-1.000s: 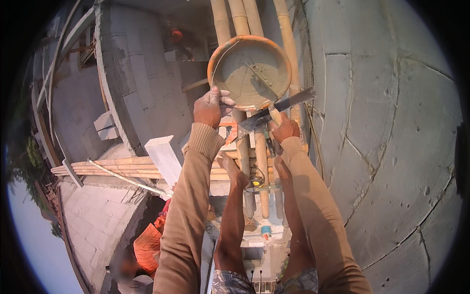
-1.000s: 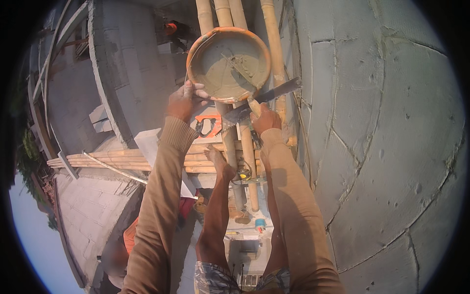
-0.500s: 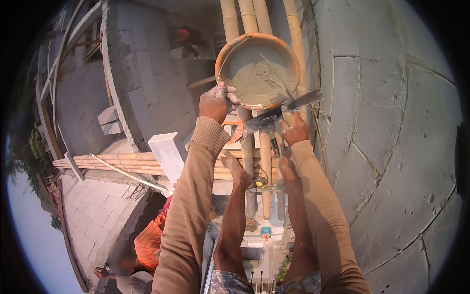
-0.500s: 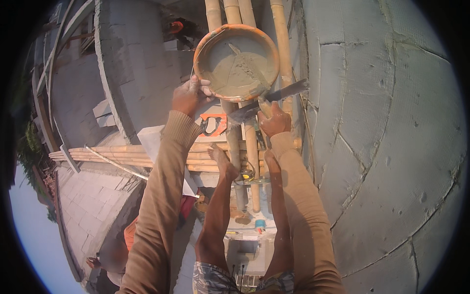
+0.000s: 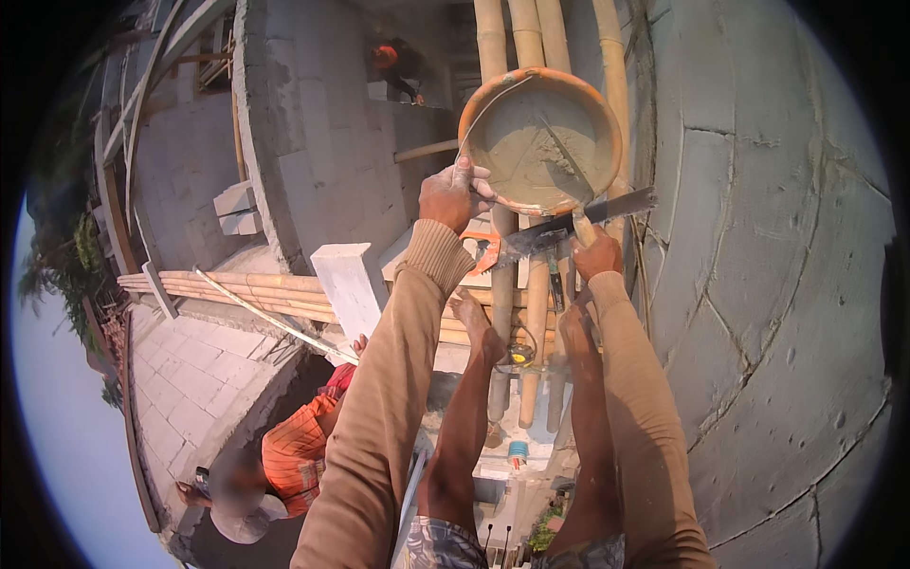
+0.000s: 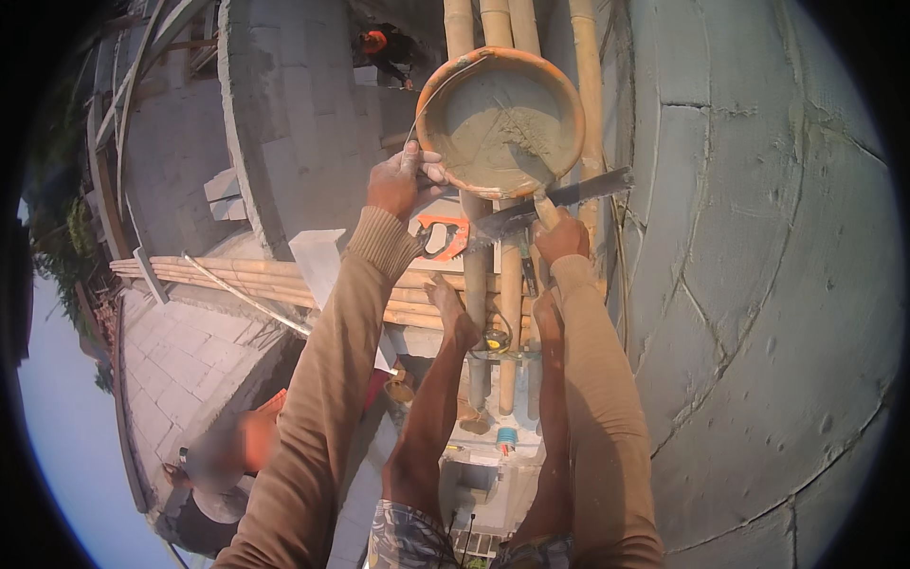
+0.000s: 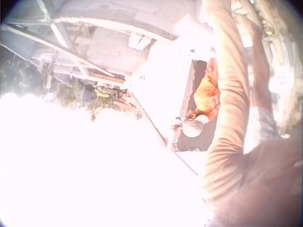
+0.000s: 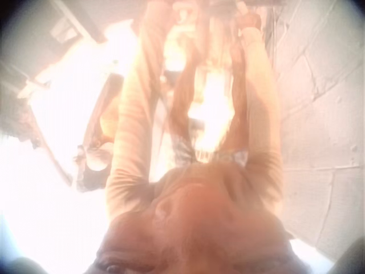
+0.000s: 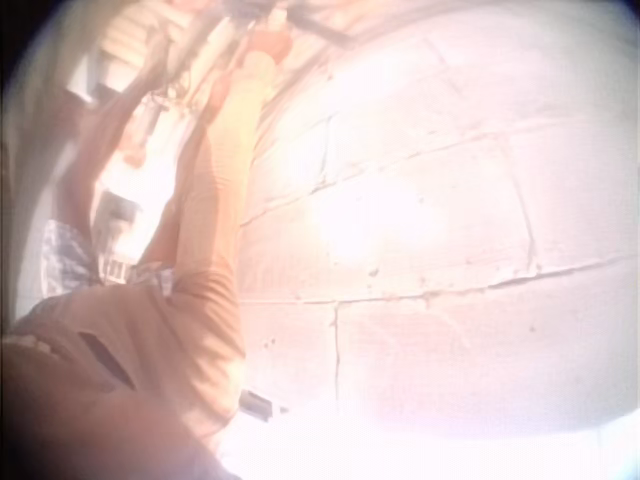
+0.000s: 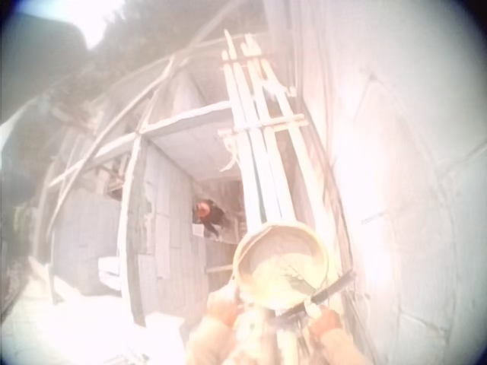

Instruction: The person places concrete blocks on a building wall, taps them into place with a hammer, and applies mortar from a bucket with a trowel.

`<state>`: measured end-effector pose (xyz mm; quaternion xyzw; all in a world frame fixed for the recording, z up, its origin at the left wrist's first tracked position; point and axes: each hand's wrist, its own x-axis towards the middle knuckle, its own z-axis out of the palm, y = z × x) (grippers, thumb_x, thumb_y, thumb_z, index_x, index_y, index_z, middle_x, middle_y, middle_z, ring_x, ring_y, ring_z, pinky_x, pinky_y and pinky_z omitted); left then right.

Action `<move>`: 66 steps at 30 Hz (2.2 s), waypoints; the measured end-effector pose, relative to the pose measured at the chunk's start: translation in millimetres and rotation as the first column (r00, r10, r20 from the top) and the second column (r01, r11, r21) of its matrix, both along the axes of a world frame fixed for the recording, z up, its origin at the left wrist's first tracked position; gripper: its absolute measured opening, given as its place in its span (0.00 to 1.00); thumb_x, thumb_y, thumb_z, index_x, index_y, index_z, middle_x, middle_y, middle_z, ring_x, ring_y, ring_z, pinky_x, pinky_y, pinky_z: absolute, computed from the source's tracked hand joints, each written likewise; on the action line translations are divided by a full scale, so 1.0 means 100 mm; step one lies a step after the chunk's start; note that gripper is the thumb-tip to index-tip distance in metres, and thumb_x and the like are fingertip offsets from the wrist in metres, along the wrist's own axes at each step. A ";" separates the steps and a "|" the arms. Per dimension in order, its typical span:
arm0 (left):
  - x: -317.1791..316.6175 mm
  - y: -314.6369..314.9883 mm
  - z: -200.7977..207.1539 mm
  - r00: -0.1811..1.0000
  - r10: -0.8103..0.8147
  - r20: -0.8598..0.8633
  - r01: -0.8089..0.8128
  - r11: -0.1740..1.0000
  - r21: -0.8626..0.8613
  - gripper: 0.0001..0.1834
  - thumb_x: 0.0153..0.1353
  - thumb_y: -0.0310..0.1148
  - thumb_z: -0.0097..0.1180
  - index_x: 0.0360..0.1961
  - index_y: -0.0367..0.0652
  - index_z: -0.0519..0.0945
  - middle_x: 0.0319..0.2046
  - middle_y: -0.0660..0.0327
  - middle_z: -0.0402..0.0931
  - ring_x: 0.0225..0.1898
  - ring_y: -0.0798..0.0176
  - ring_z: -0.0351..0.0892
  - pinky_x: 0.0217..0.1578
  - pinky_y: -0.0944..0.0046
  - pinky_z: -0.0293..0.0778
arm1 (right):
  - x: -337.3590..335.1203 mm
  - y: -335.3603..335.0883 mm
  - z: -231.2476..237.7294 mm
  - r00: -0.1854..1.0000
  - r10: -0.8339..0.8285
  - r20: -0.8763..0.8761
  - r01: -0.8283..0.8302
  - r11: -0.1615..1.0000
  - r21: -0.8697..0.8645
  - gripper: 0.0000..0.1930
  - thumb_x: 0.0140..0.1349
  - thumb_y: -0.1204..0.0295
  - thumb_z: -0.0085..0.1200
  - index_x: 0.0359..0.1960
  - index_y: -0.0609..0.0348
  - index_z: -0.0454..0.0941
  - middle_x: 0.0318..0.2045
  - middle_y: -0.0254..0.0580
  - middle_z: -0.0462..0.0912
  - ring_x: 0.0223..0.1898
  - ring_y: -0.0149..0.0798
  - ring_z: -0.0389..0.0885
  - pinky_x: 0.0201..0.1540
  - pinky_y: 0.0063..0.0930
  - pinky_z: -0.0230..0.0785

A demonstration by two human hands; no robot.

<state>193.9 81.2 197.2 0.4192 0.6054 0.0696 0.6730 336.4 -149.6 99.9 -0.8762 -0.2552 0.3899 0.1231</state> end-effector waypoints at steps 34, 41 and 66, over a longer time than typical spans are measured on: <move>-0.34 -1.48 0.06 0.973 0.190 -0.133 -0.207 0.971 -0.123 0.25 0.75 0.48 0.38 0.51 0.37 0.77 0.38 0.59 0.81 0.34 0.66 0.81 0.36 0.66 0.76 | -0.03 0.24 0.52 0.933 -0.229 -0.279 0.303 0.916 0.263 0.19 0.66 0.63 0.57 0.54 0.58 0.71 0.42 0.45 0.82 0.38 0.39 0.81 0.29 0.28 0.74; -0.13 -1.81 -0.10 0.981 0.157 -0.117 -0.182 0.950 -0.255 0.26 0.72 0.53 0.41 0.49 0.41 0.78 0.37 0.62 0.80 0.34 0.67 0.79 0.35 0.65 0.75 | -0.11 0.28 0.50 0.981 -0.184 -0.067 0.196 0.914 0.354 0.11 0.68 0.66 0.53 0.47 0.55 0.70 0.39 0.53 0.81 0.35 0.60 0.80 0.39 0.48 0.70; 0.40 -1.64 -0.43 0.907 0.317 0.277 -0.220 0.918 -0.331 0.26 0.72 0.45 0.49 0.63 0.39 0.70 0.55 0.61 0.74 0.57 0.66 0.71 0.55 0.66 0.67 | -0.05 0.48 1.03 0.973 -0.203 -0.112 0.223 0.952 0.212 0.27 0.66 0.56 0.54 0.56 0.63 0.61 0.32 0.56 0.82 0.35 0.58 0.82 0.40 0.45 0.71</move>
